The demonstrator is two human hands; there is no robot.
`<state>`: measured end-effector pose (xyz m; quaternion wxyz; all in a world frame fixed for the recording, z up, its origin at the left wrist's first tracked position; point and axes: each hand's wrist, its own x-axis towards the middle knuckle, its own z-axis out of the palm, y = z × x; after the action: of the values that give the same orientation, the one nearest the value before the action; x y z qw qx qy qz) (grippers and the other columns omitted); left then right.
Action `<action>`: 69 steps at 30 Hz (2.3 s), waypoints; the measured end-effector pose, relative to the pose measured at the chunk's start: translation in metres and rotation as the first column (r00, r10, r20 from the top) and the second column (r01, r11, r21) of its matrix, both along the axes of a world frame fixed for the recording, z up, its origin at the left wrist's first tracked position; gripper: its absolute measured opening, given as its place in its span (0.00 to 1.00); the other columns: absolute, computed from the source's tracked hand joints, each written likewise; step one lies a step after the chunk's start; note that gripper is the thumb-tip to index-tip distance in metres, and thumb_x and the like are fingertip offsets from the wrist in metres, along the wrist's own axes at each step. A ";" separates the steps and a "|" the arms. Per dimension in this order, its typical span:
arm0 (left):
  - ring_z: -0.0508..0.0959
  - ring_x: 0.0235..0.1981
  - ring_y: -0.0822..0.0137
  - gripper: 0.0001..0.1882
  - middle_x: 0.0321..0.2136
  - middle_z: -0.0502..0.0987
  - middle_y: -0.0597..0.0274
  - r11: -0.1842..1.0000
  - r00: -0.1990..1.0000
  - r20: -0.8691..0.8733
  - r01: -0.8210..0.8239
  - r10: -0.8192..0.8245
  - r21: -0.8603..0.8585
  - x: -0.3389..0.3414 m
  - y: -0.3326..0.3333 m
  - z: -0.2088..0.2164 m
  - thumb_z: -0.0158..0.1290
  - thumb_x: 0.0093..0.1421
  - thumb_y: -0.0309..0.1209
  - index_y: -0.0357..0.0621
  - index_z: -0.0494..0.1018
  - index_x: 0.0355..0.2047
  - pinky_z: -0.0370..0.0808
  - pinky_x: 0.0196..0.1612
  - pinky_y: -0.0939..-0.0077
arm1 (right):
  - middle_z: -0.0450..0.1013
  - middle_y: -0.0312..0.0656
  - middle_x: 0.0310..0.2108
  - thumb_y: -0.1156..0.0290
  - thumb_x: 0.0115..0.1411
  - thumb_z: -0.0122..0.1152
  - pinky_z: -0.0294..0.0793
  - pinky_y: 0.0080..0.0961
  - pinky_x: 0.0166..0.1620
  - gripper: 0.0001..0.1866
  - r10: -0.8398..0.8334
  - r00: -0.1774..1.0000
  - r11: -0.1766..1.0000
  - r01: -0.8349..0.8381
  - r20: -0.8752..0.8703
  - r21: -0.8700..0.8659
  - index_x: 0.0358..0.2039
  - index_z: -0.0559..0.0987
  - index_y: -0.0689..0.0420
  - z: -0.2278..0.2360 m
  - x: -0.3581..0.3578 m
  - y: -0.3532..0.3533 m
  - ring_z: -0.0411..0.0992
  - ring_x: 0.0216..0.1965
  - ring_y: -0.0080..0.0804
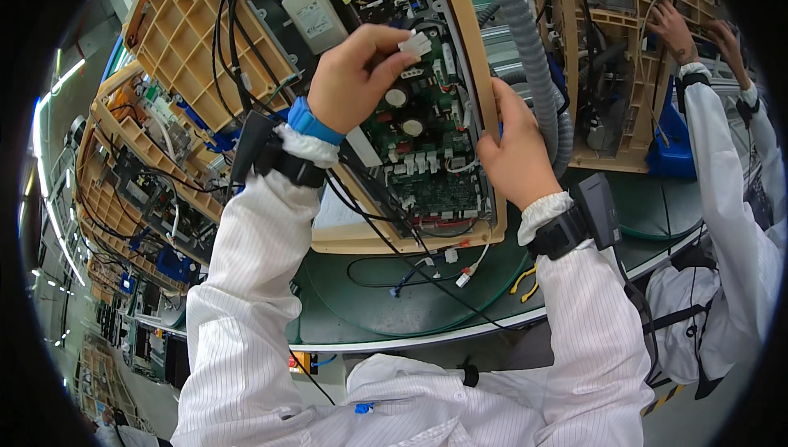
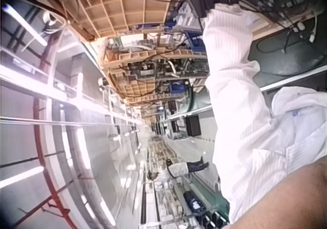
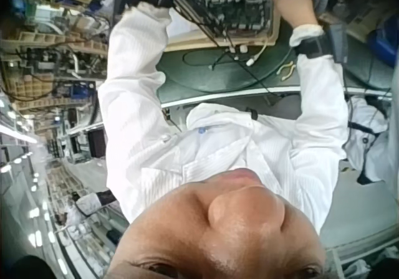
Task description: Connecting and organizing internal wiring on a circuit board within a plastic assembly.
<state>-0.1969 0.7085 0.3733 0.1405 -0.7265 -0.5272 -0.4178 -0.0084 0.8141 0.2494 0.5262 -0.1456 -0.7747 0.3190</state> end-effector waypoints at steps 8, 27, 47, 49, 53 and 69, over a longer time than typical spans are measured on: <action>0.80 0.31 0.57 0.18 0.36 0.79 0.55 0.990 0.866 -0.500 0.047 0.025 0.131 -0.011 -0.004 -0.004 0.65 0.56 0.22 0.42 0.77 0.48 0.78 0.33 0.69 | 0.67 0.58 0.56 0.83 0.53 0.54 0.64 0.42 0.63 0.35 -0.022 1.000 1.000 0.022 0.003 -0.014 0.65 0.61 0.64 -0.009 -0.005 0.009 0.65 0.59 0.57; 0.82 0.26 0.54 0.16 0.28 0.81 0.53 0.946 0.850 -0.418 -0.308 0.322 0.101 0.003 0.002 0.010 0.66 0.56 0.41 0.41 0.80 0.34 0.78 0.30 0.65 | 0.66 0.58 0.59 0.81 0.55 0.54 0.61 0.43 0.65 0.36 -0.028 0.999 1.000 0.029 0.043 -0.013 0.66 0.60 0.62 -0.011 -0.003 0.009 0.63 0.62 0.56; 0.81 0.26 0.55 0.10 0.28 0.79 0.62 0.910 0.739 -0.537 -0.272 0.407 0.314 0.005 0.021 0.001 0.64 0.57 0.38 0.46 0.80 0.30 0.79 0.29 0.65 | 0.70 0.52 0.55 0.81 0.56 0.53 0.67 0.37 0.60 0.33 -0.041 0.999 0.996 0.040 -0.013 -0.081 0.64 0.64 0.64 -0.008 -0.009 0.004 0.70 0.55 0.46; 0.81 0.26 0.55 0.10 0.29 0.79 0.62 0.911 0.742 -0.539 -0.254 0.399 0.325 0.004 0.021 0.000 0.63 0.58 0.38 0.46 0.80 0.30 0.79 0.29 0.65 | 0.71 0.52 0.54 0.81 0.56 0.54 0.69 0.36 0.59 0.32 -0.034 0.999 0.994 0.033 -0.016 -0.104 0.64 0.64 0.64 -0.005 -0.008 0.001 0.71 0.53 0.44; 0.81 0.28 0.55 0.11 0.30 0.79 0.63 0.920 0.758 -0.531 -0.250 0.380 0.302 -0.002 0.024 0.004 0.61 0.60 0.40 0.46 0.80 0.31 0.79 0.31 0.64 | 0.72 0.51 0.53 0.80 0.57 0.55 0.71 0.34 0.57 0.30 -0.025 0.999 0.988 0.020 -0.030 -0.152 0.63 0.66 0.64 0.002 -0.012 0.001 0.74 0.51 0.41; 0.79 0.41 0.50 0.18 0.39 0.78 0.51 0.994 0.988 -0.157 -0.012 -0.006 -0.111 0.043 -0.110 -0.103 0.59 0.56 0.26 0.42 0.76 0.48 0.76 0.44 0.59 | 0.73 0.48 0.51 0.84 0.56 0.50 0.71 0.31 0.56 0.32 -0.025 1.000 0.998 0.025 0.012 -0.049 0.63 0.64 0.63 -0.008 -0.012 0.008 0.73 0.51 0.38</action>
<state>-0.1542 0.5987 0.2705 0.1415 -0.7631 -0.5381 -0.3288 -0.0202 0.8217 0.2410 0.5219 -0.1701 -0.7677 0.3306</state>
